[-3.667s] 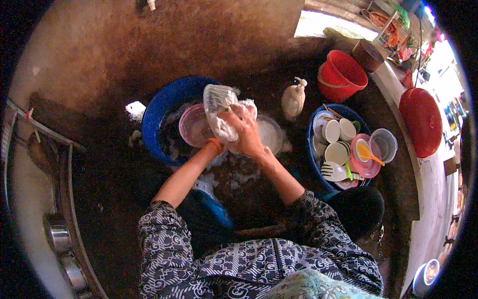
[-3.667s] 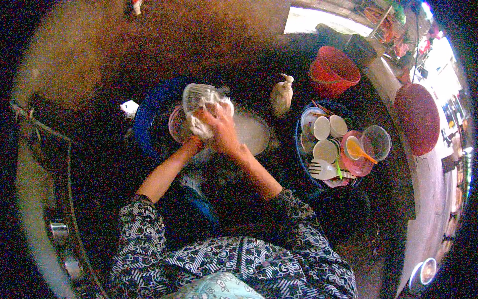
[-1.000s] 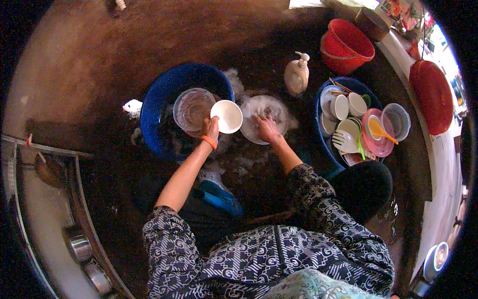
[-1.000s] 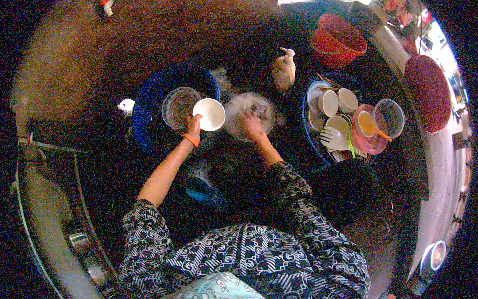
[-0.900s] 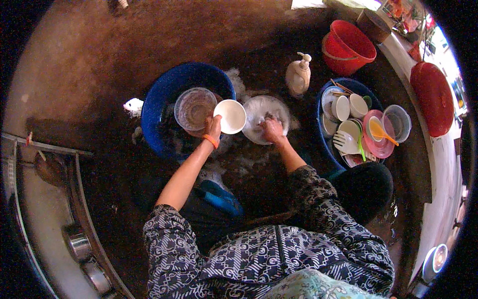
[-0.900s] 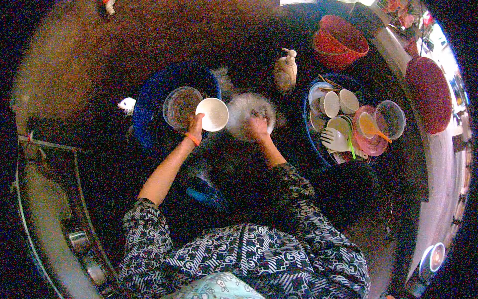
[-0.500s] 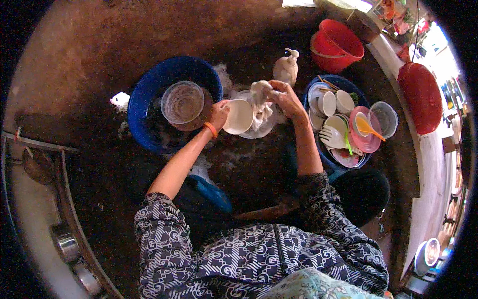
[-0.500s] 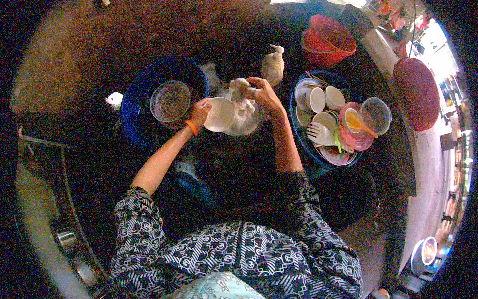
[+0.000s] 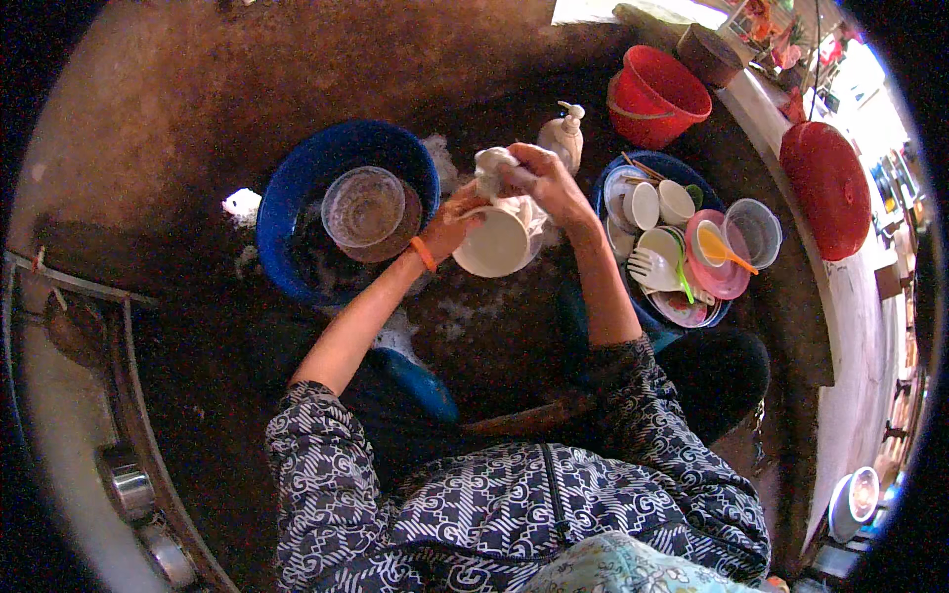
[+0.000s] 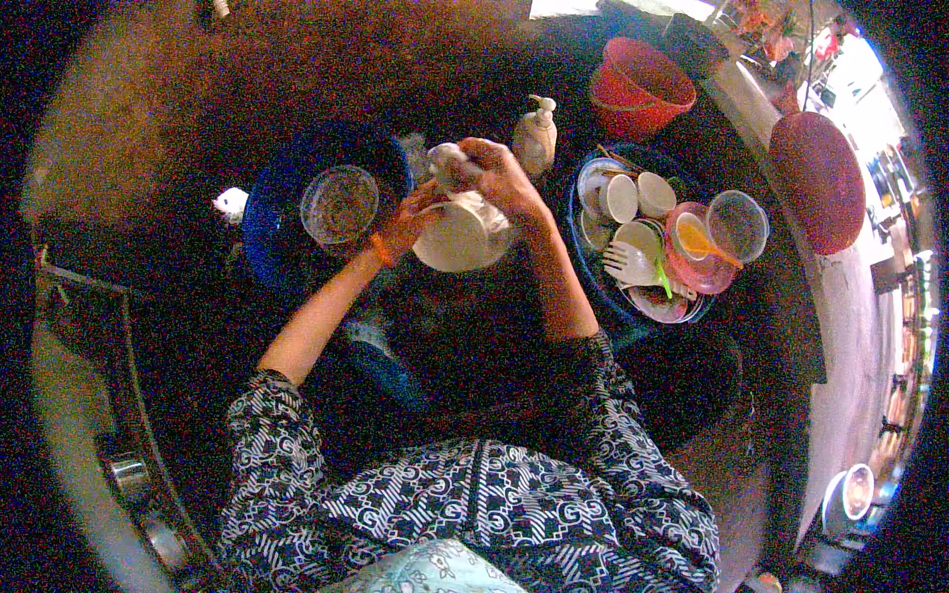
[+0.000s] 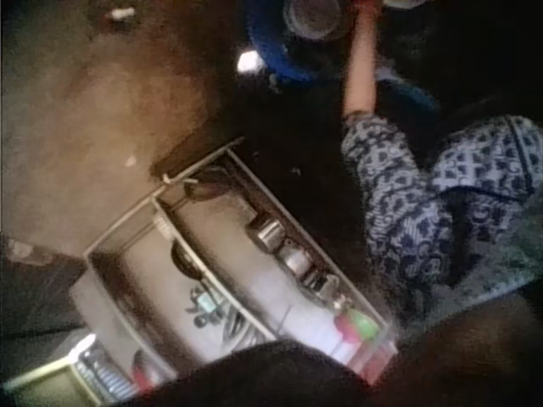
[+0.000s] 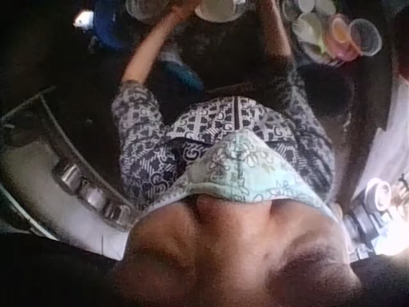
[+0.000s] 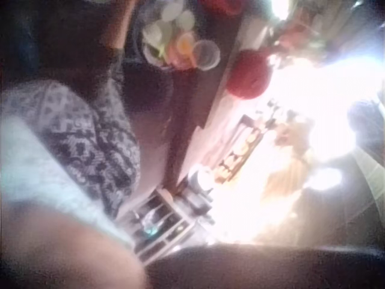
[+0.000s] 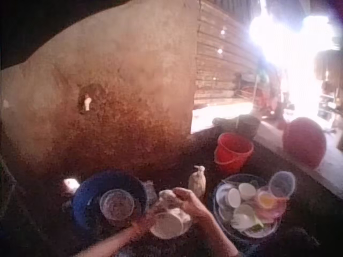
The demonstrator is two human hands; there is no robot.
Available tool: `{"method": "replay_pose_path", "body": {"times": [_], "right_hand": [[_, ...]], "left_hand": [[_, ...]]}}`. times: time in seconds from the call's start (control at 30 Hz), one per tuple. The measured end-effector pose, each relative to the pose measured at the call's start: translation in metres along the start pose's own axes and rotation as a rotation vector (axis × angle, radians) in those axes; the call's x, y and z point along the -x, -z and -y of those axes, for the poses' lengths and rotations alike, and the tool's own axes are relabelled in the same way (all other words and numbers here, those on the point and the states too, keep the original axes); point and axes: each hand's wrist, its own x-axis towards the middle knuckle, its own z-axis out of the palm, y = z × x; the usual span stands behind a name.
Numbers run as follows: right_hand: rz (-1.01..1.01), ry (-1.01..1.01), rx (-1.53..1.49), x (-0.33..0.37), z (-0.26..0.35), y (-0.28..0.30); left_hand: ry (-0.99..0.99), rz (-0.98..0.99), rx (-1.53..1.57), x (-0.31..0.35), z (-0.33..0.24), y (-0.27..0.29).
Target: The person washes various dishes by hand using a cloth and soapy water in a blue basin. They scrub bowls, plates, and utensils, then place the cleaned items into a second basin nearby.
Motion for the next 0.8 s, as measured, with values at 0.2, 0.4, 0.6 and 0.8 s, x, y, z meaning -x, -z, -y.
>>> {"method": "replay_pose_path", "body": {"times": [0.2,0.4,0.6,0.8], "right_hand": [[-0.170,0.015,-0.348,-0.003,-0.049,0.001],[-0.183,-0.668,-0.429,0.036,-0.143,0.016],[-0.052,-0.244,-0.573,0.038,-0.162,-0.040],[-0.392,-0.197,-0.677,0.027,-0.139,-0.044]], "left_hand": [[0.227,-0.150,-0.142,-0.008,-0.009,-0.010],[0.387,-0.306,0.518,-0.021,-0.012,0.000],[0.462,-0.415,0.701,-0.029,-0.025,-0.012],[0.345,-0.390,0.443,-0.022,-0.024,-0.020]]}}
